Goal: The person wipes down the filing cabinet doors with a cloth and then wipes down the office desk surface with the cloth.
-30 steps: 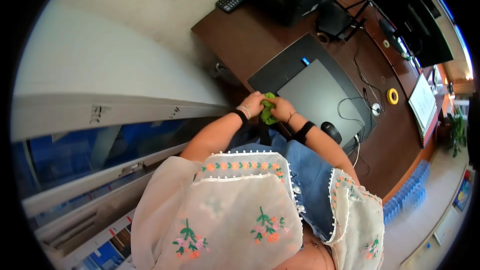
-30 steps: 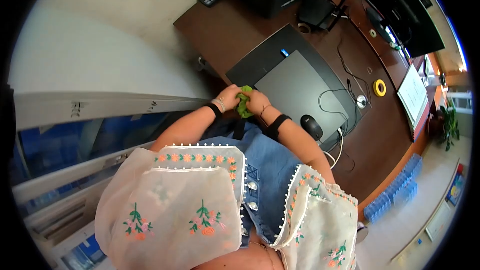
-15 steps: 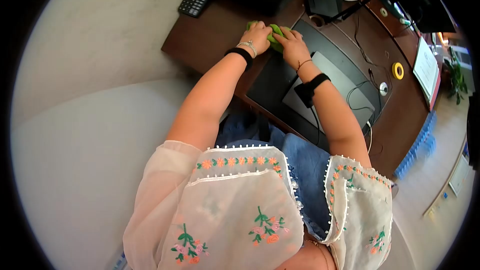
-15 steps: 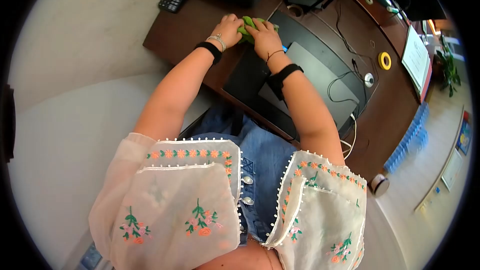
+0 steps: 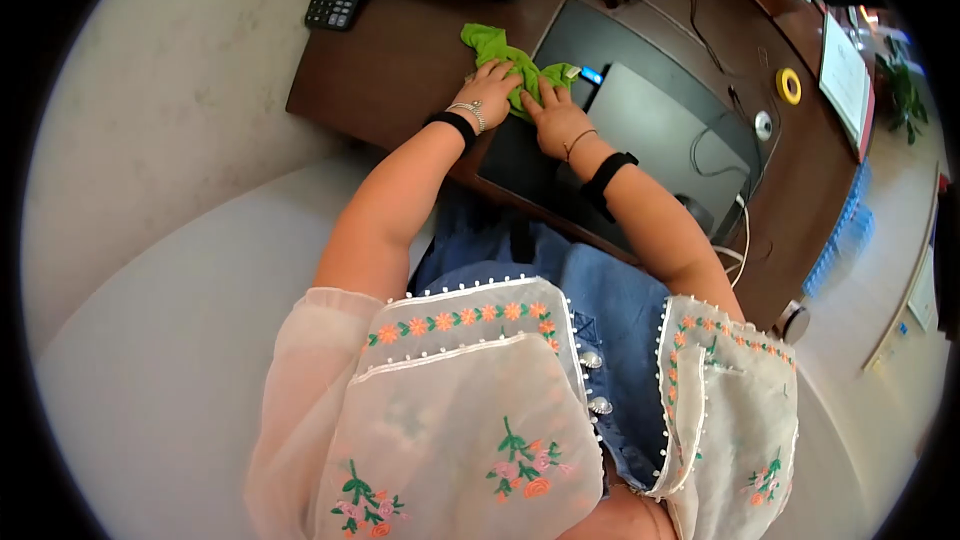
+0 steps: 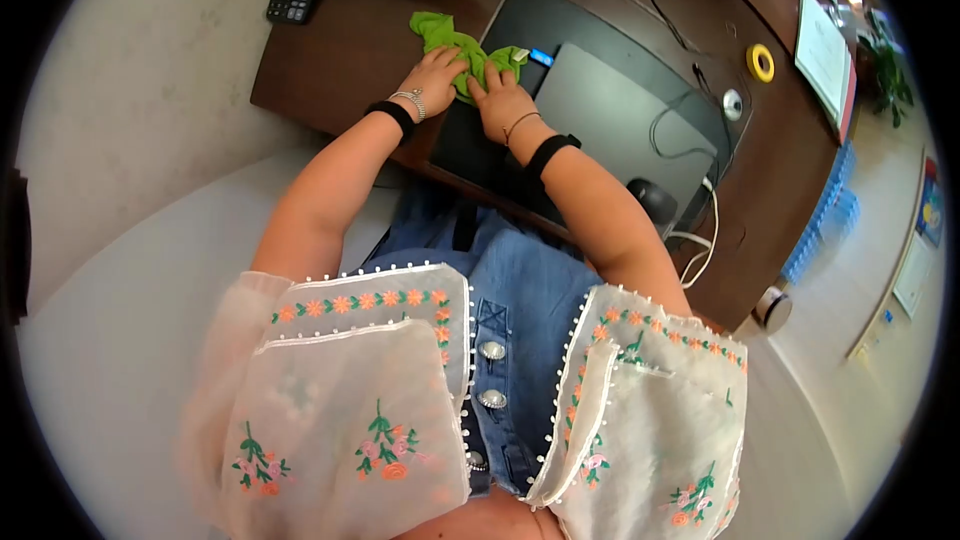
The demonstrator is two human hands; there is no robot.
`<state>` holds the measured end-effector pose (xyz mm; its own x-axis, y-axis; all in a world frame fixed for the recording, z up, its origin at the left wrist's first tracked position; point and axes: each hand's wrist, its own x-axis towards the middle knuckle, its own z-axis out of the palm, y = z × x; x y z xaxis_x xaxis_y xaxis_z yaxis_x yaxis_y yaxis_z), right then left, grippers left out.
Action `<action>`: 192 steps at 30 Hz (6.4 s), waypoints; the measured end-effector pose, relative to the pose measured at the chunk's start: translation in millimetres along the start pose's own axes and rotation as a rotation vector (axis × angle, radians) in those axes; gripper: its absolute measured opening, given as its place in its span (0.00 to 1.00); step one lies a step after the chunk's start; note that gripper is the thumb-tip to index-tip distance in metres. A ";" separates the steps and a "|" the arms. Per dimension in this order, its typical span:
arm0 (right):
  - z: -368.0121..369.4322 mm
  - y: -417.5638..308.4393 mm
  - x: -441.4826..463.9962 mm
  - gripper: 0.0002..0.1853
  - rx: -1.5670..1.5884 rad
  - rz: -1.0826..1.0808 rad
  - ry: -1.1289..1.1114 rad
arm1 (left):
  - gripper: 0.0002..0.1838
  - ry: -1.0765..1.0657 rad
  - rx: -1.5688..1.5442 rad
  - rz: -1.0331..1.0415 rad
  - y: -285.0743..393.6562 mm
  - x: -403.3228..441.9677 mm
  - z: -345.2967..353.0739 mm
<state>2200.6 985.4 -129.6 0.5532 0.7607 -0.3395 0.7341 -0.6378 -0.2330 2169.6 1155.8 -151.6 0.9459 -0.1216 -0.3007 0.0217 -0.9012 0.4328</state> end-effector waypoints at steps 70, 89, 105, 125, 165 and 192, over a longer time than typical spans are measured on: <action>-16.6 110.9 149.8 0.26 0.795 0.271 0.532 | 0.27 0.398 -0.303 -0.098 11.3 117.0 -31.4; -47.4 -22.1 199.3 0.34 0.707 0.133 0.319 | 0.21 0.557 0.094 -0.226 -112.0 70.9 -92.6; -47.1 -144.4 247.8 0.38 0.357 -0.031 -0.071 | 0.21 0.622 0.030 -0.484 -190.2 -39.1 -80.2; -14.0 -151.0 178.4 0.33 0.225 -0.550 -0.138 | 0.20 0.497 0.171 -0.654 -138.2 -122.1 -31.5; -54.1 94.9 105.3 0.24 0.156 0.098 0.309 | 0.37 0.144 -0.038 -0.227 15.9 101.7 -11.8; -72.0 -81.6 248.1 0.36 0.236 -0.002 -0.105 | 0.24 0.473 -0.018 -0.250 -202.7 37.5 -90.7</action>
<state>2306.3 1234.9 -129.3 0.4993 0.7530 -0.4287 0.6159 -0.6564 -0.4357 2230.1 1371.6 -173.6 0.9537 0.3002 0.0179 0.2664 -0.8709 0.4129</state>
